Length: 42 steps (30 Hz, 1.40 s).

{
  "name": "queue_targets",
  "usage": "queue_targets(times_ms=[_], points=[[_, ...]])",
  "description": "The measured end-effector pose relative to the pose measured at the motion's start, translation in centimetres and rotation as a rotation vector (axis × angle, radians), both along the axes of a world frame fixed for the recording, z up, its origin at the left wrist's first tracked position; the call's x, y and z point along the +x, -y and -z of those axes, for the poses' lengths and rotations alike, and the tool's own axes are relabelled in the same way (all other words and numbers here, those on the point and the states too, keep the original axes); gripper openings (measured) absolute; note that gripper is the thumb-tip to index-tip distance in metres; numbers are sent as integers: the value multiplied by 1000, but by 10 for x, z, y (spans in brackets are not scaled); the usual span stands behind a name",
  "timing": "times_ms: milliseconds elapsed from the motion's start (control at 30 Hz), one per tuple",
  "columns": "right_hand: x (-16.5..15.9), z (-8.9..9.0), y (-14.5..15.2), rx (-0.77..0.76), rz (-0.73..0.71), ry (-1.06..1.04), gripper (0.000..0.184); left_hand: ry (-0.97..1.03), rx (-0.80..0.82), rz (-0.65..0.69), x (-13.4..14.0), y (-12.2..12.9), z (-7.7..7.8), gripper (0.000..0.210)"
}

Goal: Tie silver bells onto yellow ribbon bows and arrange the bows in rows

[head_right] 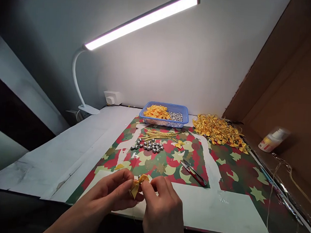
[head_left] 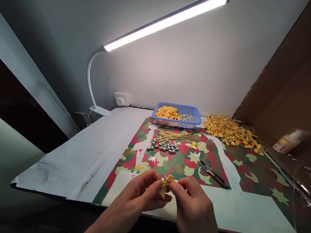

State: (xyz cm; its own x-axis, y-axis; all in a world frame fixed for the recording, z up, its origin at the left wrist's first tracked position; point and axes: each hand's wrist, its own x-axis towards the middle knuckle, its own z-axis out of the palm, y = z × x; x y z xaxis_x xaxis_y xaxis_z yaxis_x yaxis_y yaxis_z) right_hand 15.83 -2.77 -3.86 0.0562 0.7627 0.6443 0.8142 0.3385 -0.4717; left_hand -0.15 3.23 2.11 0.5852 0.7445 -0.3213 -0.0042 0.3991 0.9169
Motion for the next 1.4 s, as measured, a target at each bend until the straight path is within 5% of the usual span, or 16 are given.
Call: queue_targets(times_ms=[300,567,867,1133,1400], points=[[-4,6,-4,-13,-75,-166,27,-44,46,-2,6,2,4,32],[0,2,-2,-4,7,43,28,-98,144,3,7,4,0,35],[-1,1,0,24,-9,4,25,-292,470,64,2,6,7,31],[4,2,1,-29,-84,-104,28,-93,120,26,6,1,2,33],[-4,5,-1,-85,-148,-450,20,-103,162,85,10,1,9,26]])
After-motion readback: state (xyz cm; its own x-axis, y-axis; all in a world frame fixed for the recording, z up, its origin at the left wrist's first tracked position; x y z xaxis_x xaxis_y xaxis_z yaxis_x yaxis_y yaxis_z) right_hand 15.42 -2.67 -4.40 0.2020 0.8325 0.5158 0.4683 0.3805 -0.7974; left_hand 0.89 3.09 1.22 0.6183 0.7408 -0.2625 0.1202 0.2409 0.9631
